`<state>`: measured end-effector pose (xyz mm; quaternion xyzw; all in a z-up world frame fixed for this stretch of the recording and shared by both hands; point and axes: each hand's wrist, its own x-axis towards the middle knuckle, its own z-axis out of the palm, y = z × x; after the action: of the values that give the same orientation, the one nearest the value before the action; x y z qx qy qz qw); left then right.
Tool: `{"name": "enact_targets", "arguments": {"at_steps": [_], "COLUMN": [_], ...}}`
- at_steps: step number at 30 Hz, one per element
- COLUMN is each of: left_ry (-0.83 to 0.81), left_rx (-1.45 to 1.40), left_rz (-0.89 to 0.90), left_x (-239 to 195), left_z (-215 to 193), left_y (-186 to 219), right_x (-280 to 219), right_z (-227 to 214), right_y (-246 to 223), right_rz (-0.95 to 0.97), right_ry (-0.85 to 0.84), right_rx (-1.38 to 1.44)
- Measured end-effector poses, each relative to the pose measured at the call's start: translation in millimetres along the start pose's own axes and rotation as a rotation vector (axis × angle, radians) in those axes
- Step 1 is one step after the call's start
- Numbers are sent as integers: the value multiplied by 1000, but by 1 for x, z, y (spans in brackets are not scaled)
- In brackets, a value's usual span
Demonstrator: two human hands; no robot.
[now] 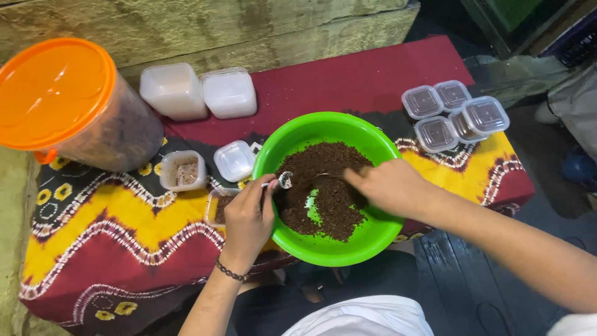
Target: The person scoops dark soil from a large green bowl using a metal spoon and transfers it into small, clear plastic containers. They repeat this process to fill multiple containers, occasionally using a second spoon to assist.
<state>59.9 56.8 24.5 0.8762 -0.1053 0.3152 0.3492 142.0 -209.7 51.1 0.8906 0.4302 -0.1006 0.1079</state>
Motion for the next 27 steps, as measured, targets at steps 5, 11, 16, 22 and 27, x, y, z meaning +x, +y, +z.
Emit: {"name": "enact_targets", "arguments": {"at_steps": [5,11,16,22,27], "left_ry": [33,-104,-176,-277,-296], "left_rx": [92,195,287,135,30], "left_rz": [52,122,63,-163,-155], "left_x": [-2,11,23,31,33], "left_z": [-5,11,30,52,69], "left_y": [-2,-22,-26,-48,-47], "right_x": [-33,-25,-6,16,23], "right_z": [0,23,13,4,-22], "right_y": [20,39,28,30,17], "right_rz": [145,374,320,316,316], "right_ry": [29,48,54,-60,-64], "right_rx": [-92,-202,-60,187,401]}}
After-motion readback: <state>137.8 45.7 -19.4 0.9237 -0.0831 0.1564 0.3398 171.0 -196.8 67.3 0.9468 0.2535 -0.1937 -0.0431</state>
